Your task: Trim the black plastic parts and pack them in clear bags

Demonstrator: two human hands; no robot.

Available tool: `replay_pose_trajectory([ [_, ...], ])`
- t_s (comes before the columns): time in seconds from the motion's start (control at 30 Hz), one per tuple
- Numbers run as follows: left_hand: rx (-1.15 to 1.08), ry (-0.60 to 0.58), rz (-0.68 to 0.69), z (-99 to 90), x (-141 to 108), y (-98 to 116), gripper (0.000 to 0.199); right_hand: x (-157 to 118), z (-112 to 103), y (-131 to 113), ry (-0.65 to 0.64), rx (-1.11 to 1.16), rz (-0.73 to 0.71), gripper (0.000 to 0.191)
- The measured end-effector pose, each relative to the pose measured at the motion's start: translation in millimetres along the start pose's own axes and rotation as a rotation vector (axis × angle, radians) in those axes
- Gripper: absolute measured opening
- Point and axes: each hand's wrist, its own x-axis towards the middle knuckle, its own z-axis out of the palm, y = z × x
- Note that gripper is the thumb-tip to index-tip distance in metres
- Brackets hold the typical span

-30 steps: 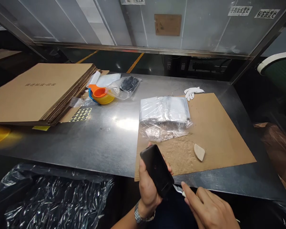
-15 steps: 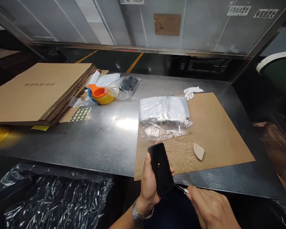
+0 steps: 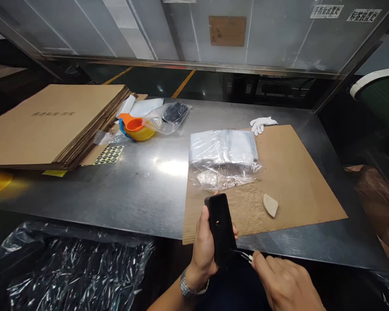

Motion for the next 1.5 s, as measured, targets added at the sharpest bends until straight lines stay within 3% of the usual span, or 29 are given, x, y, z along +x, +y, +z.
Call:
replay_pose_trajectory([
  [0.13,0.072,0.017,0.080,0.1,-1,-2,0.057,-5,6,0,-0.061,0.046,0.016,0.029],
  [0.27,0.111,0.028,0.176,0.5,-4,-5,0.062,-8,13,1,-0.279,0.247,0.179,0.030],
  [0.4,0.035,-0.011,0.245,-0.4,-6,-7,0.070,-5,17,1,-0.606,0.916,0.523,0.038],
  [0.47,-0.034,-0.051,0.260,0.4,-6,-7,0.070,-3,18,0,-0.742,1.323,0.607,0.042],
  [0.53,-0.094,-0.077,0.235,2.1,-5,-6,0.066,-2,18,-2,-0.773,1.574,0.572,0.044],
  [0.63,-0.141,-0.070,0.148,3.5,-1,-3,0.056,-3,16,-3,-0.702,1.687,0.561,0.046],
  [0.73,-0.156,-0.029,0.015,0.5,4,-2,0.046,-4,12,0,-0.573,1.606,0.625,0.044],
  [0.8,-0.142,-0.004,-0.139,-3.0,7,-5,0.048,-2,8,2,-0.407,1.345,0.596,0.035],
  [0.87,-0.107,0.007,-0.337,-5.9,9,-11,0.055,2,4,3,-0.245,1.025,0.501,0.022],
  [0.97,-0.097,-0.016,-0.547,-6.6,8,-22,0.061,10,3,2,-0.138,0.703,0.310,0.018],
  [1.13,-0.155,-0.007,-0.595,-3.8,4,-33,0.047,17,7,-1,-0.203,0.483,0.186,0.030],
  [1.37,-0.137,0.056,-0.595,-2.6,-1,-37,0.039,17,10,-2,-0.310,0.408,0.235,0.037],
  [1.5,-0.038,0.019,-0.677,-0.7,-7,-39,0.048,19,10,3,-0.355,0.416,0.293,0.032],
])
